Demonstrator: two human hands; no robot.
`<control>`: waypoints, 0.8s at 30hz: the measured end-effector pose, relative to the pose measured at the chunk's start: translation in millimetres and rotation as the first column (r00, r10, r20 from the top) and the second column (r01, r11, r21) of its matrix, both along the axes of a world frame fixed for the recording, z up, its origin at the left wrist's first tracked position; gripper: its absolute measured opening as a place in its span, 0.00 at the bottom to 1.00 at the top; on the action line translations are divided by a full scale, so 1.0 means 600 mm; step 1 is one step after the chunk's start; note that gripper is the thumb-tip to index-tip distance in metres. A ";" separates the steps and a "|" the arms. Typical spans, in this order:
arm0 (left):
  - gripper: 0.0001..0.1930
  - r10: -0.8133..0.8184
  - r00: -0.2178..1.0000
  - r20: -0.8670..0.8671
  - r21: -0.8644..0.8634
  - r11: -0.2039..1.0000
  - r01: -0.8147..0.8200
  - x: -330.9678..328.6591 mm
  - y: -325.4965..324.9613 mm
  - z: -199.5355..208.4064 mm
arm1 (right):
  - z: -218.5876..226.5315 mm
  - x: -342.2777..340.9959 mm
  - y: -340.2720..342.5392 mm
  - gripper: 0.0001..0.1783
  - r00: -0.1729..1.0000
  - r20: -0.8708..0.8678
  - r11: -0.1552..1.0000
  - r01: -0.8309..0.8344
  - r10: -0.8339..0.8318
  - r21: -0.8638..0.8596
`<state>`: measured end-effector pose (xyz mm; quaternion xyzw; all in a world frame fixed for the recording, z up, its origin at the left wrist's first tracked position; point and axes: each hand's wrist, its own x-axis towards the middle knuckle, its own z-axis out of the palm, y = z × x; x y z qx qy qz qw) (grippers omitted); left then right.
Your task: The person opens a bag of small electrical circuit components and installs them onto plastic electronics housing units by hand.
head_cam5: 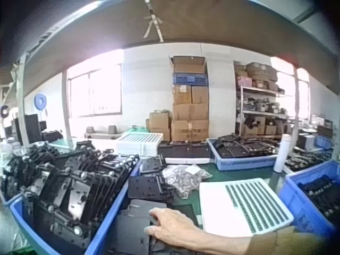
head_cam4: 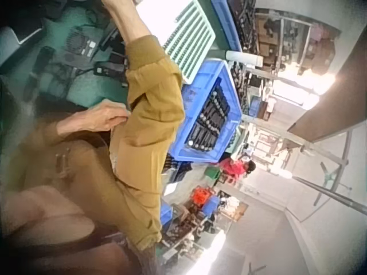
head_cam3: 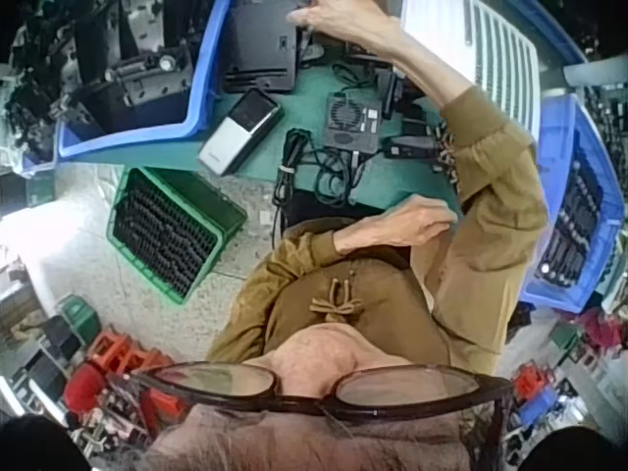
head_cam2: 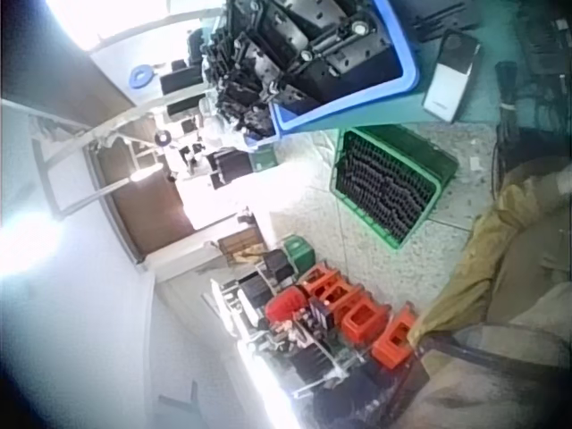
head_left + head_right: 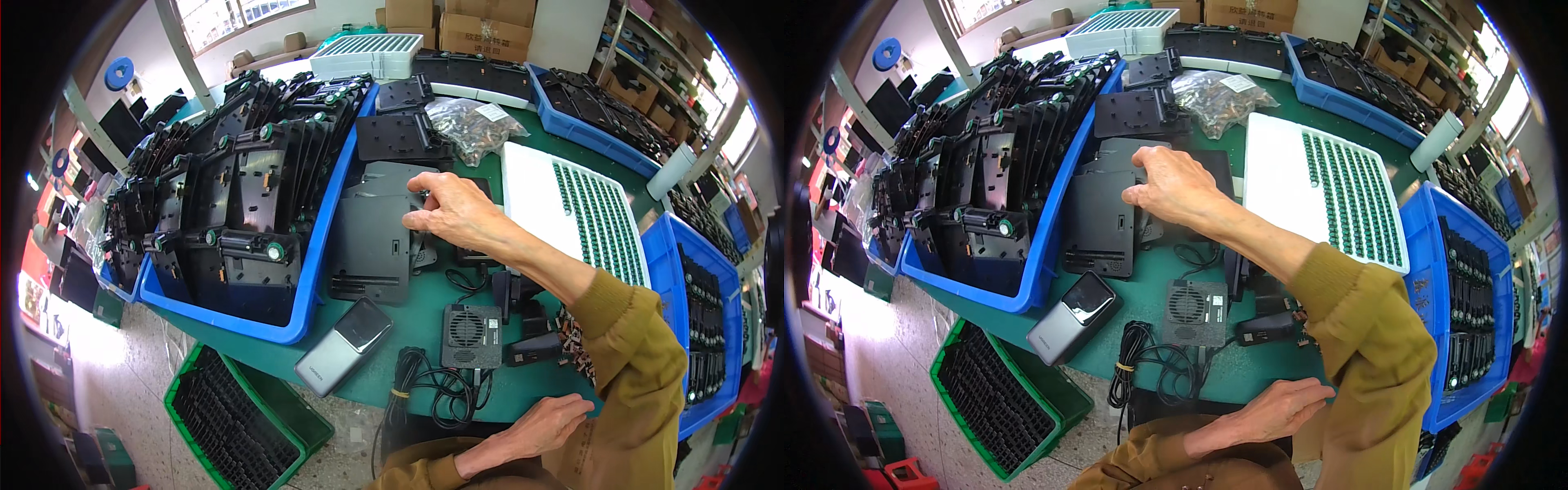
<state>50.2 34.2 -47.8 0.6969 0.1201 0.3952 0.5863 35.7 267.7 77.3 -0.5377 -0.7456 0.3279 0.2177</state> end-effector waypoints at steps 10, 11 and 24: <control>0.08 -0.022 0.998 -0.051 0.027 0.999 0.024 -0.007 0.005 0.003 | -0.040 -0.012 0.043 0.18 0.968 -0.134 0.975 0.204 -0.214 -0.088; 0.07 -0.009 1.000 -0.027 0.025 1.000 0.010 -0.007 0.005 0.002 | -0.039 -0.016 0.042 0.13 0.959 -0.186 0.974 0.200 -0.216 -0.103; 0.05 0.034 0.999 -0.032 0.014 0.999 -0.034 -0.001 -0.002 0.008 | 0.030 0.023 0.007 0.04 0.732 -0.494 0.859 0.249 -0.470 -0.448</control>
